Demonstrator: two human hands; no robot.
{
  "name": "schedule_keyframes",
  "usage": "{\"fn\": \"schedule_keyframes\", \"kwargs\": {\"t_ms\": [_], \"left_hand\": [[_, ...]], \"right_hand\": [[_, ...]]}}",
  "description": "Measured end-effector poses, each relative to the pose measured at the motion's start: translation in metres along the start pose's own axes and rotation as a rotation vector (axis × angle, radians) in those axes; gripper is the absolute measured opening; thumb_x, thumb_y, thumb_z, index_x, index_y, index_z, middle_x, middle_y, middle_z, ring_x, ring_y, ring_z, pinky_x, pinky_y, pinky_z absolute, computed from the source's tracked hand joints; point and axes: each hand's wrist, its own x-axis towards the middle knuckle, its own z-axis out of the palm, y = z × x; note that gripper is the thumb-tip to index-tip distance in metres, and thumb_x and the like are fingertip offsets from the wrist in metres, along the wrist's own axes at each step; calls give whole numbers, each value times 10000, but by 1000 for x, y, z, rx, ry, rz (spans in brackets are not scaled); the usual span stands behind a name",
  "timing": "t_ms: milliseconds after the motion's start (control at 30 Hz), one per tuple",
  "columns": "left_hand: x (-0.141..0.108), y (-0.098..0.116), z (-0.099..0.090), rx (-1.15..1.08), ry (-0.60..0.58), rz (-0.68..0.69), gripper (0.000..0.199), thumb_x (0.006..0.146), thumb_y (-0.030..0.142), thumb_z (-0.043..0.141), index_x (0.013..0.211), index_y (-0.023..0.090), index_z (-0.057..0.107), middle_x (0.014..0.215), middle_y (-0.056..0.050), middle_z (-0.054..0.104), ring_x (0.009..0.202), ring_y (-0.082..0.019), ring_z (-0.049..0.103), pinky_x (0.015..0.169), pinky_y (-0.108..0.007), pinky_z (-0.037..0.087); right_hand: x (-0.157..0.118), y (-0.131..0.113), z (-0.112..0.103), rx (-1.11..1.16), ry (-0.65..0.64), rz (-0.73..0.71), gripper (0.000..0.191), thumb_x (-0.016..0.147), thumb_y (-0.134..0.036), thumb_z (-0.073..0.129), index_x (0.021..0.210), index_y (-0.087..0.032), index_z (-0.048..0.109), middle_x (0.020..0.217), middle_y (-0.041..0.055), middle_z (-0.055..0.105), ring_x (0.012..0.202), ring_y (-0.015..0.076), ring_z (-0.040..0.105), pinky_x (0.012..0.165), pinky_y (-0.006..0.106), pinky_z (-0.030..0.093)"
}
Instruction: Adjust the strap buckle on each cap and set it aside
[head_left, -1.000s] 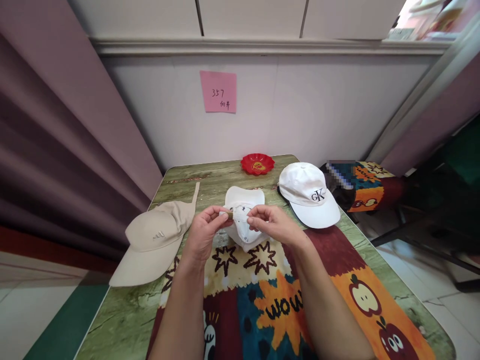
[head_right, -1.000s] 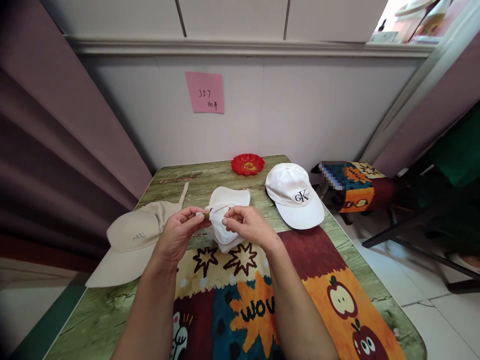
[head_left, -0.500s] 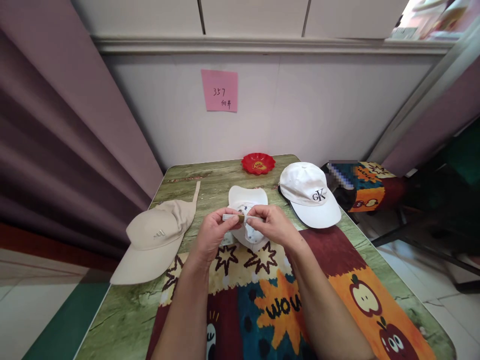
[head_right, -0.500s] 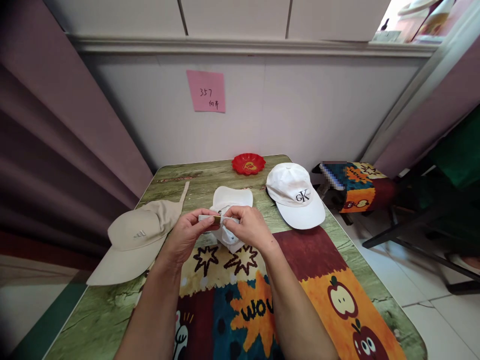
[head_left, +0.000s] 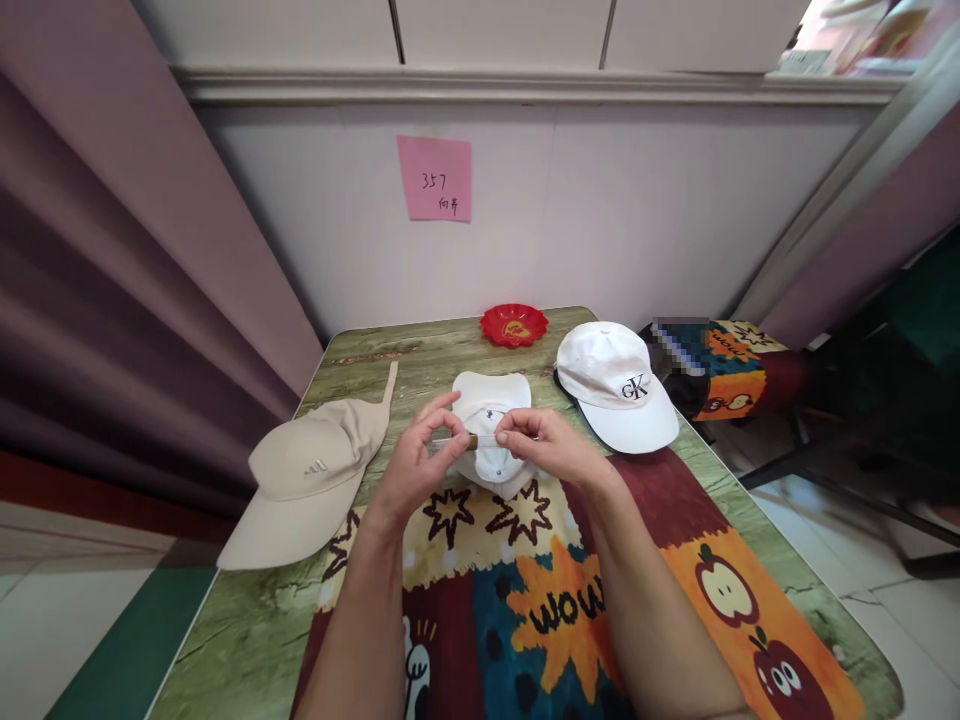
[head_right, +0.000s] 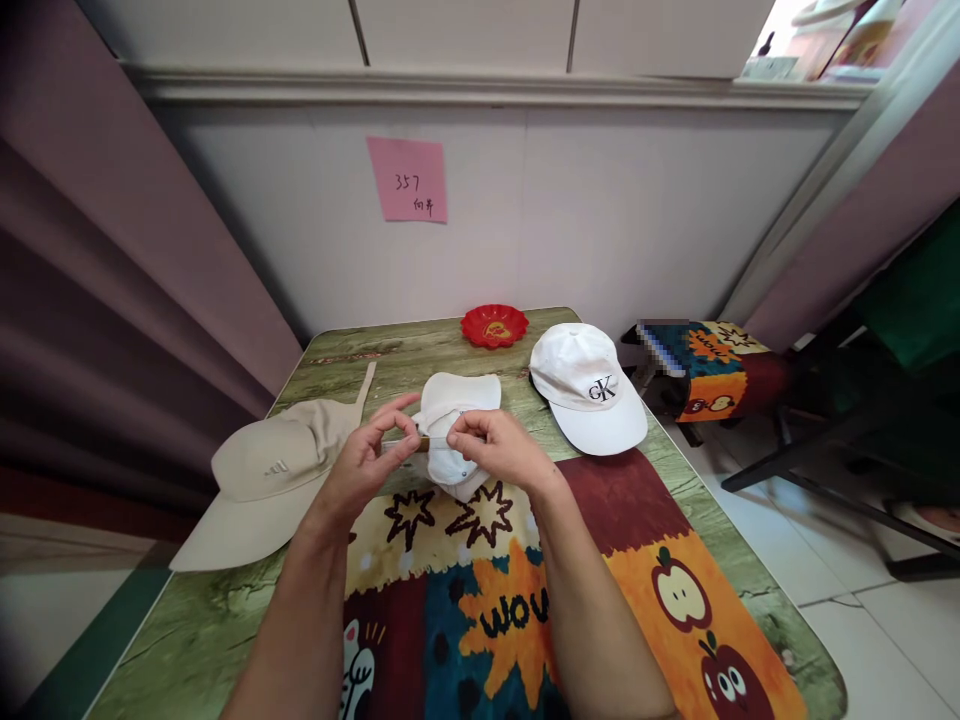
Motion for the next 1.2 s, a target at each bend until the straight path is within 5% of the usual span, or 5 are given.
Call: {"fn": "schedule_keyframes", "kwargs": {"t_ms": [167,400,600,767,1200], "left_hand": [[0,-7,-3,-135,-156,-85,231,841,399,670,699,218,649,1265,-128,678,1288,-311,535,1097,-406,355],[1,-15,-9,-54,-227,-7,201,848,380,678,779,193,650,1089,-100,689,1209,-279,561,1068,-387,375],[2,-18,-9,0,-236,19,350,832,372,700,1135,212,625,1148,-81,637,1130,-251,573,1013,-365,421],[3,-19,-10,29,-339,50,225,842,386,688,966,198,697,1213,-113,642,1328,-314,468,1120,-396,323],[1,-23,-13,-123,-306,-86,185,702,317,820,806,197,725,1039,-94,698,1227,-314,543,1082,-409,344]], "right_hand": [[3,4,2,-49,31,-45,209,872,-341,586,778,-166,653,650,-34,529,581,95,403,546,223,307],[3,6,1,-58,16,-1,210,840,-366,647,818,-161,684,699,-20,584,611,101,434,569,221,328],[3,5,0,-43,17,-61,153,827,-317,668,827,-167,695,755,-6,638,666,113,497,619,226,363],[3,5,1,-37,14,-74,145,827,-309,670,825,-168,705,762,-3,655,693,121,527,640,229,377],[0,2,-2,-1,-20,-44,172,818,-330,690,847,-161,703,782,7,667,682,119,537,619,225,393]]}}
